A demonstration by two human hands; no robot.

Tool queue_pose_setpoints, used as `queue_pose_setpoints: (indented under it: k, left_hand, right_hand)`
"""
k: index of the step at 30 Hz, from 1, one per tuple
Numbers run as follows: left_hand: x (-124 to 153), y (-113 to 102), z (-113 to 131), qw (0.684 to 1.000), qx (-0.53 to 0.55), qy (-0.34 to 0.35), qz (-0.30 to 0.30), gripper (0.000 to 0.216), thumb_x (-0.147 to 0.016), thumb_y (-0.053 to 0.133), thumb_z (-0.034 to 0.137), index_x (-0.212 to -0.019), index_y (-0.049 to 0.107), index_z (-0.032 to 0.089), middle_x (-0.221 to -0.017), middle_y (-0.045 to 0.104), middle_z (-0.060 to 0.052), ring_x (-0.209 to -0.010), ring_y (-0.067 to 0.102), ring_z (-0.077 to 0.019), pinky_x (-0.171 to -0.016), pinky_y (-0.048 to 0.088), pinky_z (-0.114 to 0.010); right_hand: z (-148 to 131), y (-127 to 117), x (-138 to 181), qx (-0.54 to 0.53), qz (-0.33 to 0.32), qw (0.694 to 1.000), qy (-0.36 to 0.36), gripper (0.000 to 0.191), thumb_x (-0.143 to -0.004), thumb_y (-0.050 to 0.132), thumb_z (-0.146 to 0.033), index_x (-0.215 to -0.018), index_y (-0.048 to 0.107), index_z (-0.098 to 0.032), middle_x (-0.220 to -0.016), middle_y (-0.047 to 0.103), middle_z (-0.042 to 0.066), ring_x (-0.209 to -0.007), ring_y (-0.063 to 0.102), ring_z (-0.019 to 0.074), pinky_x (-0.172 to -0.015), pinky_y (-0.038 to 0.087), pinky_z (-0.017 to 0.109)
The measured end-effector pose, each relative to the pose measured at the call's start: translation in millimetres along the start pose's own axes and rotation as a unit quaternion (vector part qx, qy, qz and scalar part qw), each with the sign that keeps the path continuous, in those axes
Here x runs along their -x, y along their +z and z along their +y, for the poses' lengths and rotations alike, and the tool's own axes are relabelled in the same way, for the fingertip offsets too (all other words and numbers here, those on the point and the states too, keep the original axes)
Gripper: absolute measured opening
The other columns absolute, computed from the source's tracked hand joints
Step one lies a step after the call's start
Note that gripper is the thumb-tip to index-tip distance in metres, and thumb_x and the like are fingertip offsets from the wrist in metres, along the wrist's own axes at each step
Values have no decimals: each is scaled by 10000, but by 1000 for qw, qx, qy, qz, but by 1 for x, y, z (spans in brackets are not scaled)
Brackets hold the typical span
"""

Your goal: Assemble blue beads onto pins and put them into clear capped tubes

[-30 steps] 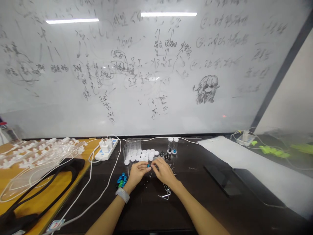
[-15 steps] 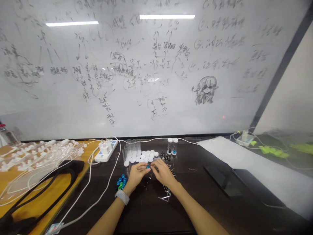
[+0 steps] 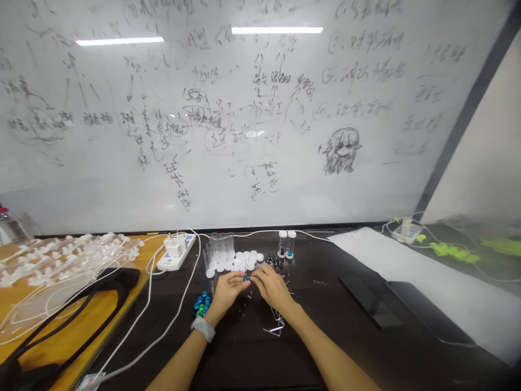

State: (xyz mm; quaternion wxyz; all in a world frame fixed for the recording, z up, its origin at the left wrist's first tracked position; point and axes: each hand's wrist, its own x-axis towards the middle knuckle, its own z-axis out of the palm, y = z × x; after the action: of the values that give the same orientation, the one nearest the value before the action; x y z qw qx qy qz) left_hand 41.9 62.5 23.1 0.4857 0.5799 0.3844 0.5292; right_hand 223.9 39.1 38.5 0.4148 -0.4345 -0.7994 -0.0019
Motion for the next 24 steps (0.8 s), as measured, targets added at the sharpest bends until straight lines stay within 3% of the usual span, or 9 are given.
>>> queue_pose_setpoints:
  k: [8, 11, 17, 21, 24]
  left_hand:
    - [-2, -1, -7, 1000, -1, -1, -16, 347, -584, 887, 296, -852, 731, 142, -752, 760, -68, -719, 712, -211, -688, 553, -286]
    - [-1, 0, -4, 1000, -4, 1, -16, 342, -607, 874, 306, -870, 734, 138, -750, 765, -74, -711, 715, -210, -690, 549, -286]
    - [1, -1, 1, 1000, -11, -5, -2, 359, -600, 874, 316, -879, 736, 138, -770, 776, -93, -731, 724, -229, -705, 556, -306]
    - [1, -1, 0, 1000, -6, -4, -8, 353, -616, 866, 314, -896, 736, 141, -781, 776, -89, -743, 724, -230, -720, 557, -315]
    - [0, -2, -2, 1000, -3, -2, -6, 354, -616, 865, 308, -896, 733, 138, -773, 773, -84, -734, 721, -226, -713, 556, -313]
  right_hand:
    - [-3, 10, -1, -71, -7, 993, 98, 257, -968, 515, -282, -755, 627, -192, -595, 587, -16, -525, 541, 148, -555, 369, 256]
    - [-5, 9, 1, -58, -9, 996, 71, 244, -976, 489, -258, -782, 622, -190, -689, 628, 9, -616, 585, 160, -604, 397, 254]
    - [-5, 2, 2, -33, -34, 999, 2, 192, -960, 483, -173, -1026, 661, -201, -932, 648, 75, -866, 624, 202, -771, 467, 286]
    - [-4, 2, 2, -43, -30, 999, 6, 195, -968, 461, -156, -1032, 638, -206, -927, 672, 73, -881, 637, 213, -790, 467, 299]
    - [-5, 2, 2, -52, -38, 998, 23, 161, -978, 451, -178, -996, 609, -206, -851, 678, 49, -783, 643, 199, -718, 450, 274]
